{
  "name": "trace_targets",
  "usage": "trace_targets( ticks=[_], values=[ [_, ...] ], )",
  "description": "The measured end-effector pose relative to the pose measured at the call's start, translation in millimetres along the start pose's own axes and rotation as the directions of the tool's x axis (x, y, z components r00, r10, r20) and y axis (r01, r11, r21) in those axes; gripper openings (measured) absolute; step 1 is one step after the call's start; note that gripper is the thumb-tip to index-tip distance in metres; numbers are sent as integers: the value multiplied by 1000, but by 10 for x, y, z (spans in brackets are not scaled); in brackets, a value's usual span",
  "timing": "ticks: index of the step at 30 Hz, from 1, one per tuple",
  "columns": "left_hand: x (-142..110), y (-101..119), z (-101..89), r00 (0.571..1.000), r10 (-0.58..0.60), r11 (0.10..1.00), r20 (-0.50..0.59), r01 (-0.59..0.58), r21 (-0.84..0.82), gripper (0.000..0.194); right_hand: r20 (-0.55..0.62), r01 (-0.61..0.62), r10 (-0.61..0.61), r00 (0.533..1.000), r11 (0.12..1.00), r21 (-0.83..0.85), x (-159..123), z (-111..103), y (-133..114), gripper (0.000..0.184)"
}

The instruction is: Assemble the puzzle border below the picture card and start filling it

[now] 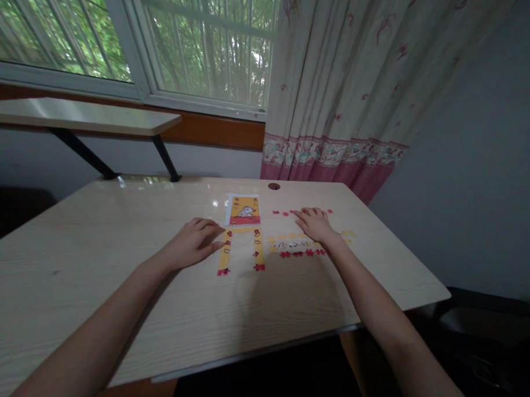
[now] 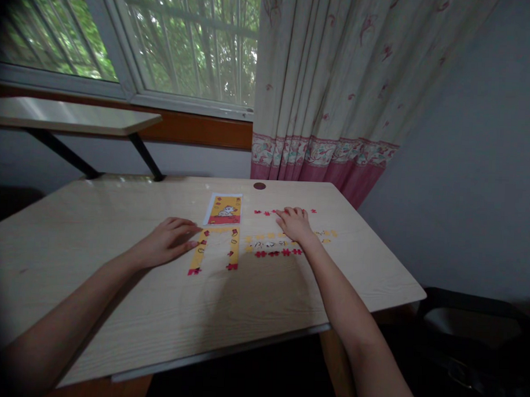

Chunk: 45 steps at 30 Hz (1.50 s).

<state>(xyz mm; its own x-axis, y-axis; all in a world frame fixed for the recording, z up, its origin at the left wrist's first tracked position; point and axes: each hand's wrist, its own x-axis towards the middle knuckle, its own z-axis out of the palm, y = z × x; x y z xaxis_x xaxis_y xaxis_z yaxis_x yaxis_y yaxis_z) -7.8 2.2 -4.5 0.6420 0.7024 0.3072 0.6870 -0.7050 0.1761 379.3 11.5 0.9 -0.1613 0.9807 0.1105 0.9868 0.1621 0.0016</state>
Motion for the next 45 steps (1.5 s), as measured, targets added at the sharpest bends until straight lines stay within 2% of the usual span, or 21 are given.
trace_targets(
  ticks=[6,11,15,20,25,28,31,45],
  values=[
    [10,20,-16,999,1,1000,32,-1,19,47,-17,29,-28,999,998,52,-11,-2,75,44],
    [1,23,-18,999,3,1000,46,-3,15,57,-28,41,-39,999,997,69,-4,4,117,43],
    [-13,26,-6,999,-6,1000,52,6,-7,67,-13,19,-18,1000,997,74,-6,13,125,46],
    [-16,32,-6,999,-10,1000,51,10,-15,68,-34,-11,13,999,997,78,-6,-3,194,46],
    [-15,12,5,999,3,1000,34,-2,-19,66,-68,-139,145,987,986,91,-29,-42,535,42],
    [-15,2,13,999,5,1000,40,-4,-23,66,-70,-238,246,967,966,98,-55,-13,796,42],
    [-13,-1,18,999,12,1000,49,-11,-17,65,-56,-304,310,949,948,96,-64,37,951,41],
    [-17,27,10,998,5,1000,66,-4,-27,65,2,-322,323,947,945,51,-62,71,1012,42]
  ],
)
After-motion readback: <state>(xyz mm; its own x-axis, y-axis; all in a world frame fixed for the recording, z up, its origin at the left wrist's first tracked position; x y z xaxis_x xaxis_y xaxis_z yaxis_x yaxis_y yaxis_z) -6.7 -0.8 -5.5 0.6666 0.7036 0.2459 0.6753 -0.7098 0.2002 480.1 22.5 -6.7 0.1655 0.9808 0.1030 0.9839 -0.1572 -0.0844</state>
